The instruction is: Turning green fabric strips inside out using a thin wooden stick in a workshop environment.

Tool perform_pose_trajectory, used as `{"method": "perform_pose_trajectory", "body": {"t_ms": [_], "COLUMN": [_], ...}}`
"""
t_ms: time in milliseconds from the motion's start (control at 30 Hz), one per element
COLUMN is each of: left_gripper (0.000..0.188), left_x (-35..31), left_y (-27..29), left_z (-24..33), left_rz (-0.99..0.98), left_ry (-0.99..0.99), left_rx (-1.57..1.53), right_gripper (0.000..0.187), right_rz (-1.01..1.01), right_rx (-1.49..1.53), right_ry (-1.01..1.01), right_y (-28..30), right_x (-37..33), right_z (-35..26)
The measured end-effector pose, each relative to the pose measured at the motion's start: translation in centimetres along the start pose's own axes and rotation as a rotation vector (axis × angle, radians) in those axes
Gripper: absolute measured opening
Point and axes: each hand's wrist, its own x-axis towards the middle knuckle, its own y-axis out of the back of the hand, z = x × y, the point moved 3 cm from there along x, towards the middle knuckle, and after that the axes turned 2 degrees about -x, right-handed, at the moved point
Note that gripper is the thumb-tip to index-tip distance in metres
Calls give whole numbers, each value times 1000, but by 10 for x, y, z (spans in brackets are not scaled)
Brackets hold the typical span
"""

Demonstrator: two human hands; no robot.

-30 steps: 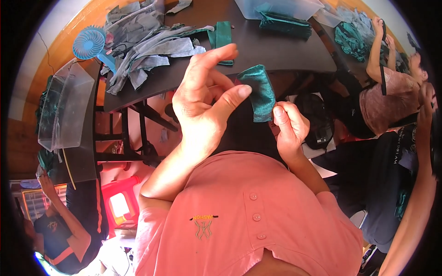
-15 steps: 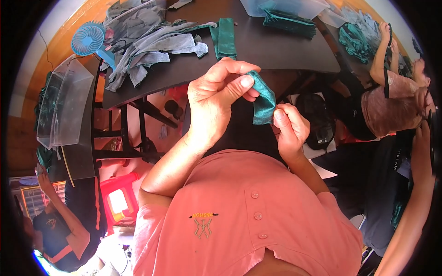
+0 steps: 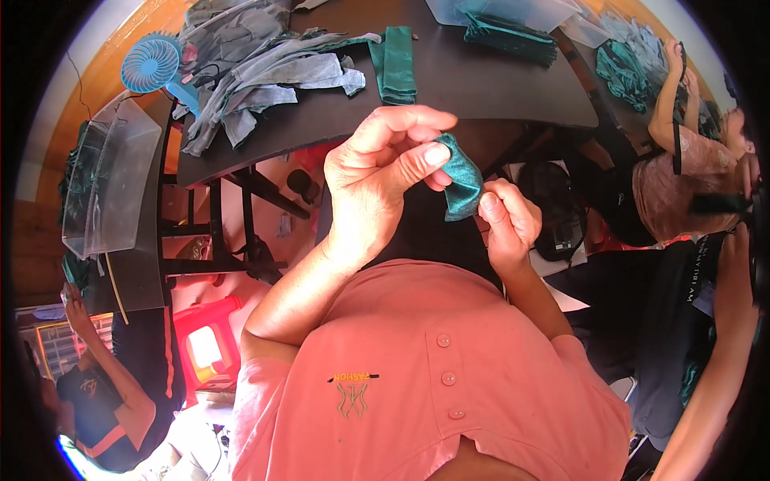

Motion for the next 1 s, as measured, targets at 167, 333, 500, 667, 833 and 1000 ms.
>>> {"method": "perform_pose_trajectory", "body": {"t_ms": [167,333,500,667,833,1000], "left_gripper": [23,21,17,15,14,13], "left_x": [1,-2,-1,-1,-2,-3], "left_y": [5,2,2,2,2,3], "left_z": [-4,-4,-4,-4,-3,-6], "left_rz": [-114,-74,-85,-92,-103,-115], "left_ry": [-48,-20,-49,4,-10,17], "left_rx": [50,14,12,35,72,87], "right_gripper": [17,17,16,16,17,16], "right_rz": [-23,-35,-46,-65,-73,-57], "right_rx": [7,7,-17,-40,-39,6], "right_ry": [22,7,30,14,18,-28], "right_y": [1,0,0,0,-1,-3], "right_x": [-2,-3,-5,-5,-6,-12], "right_z": [4,6,8,6,5,11]}}
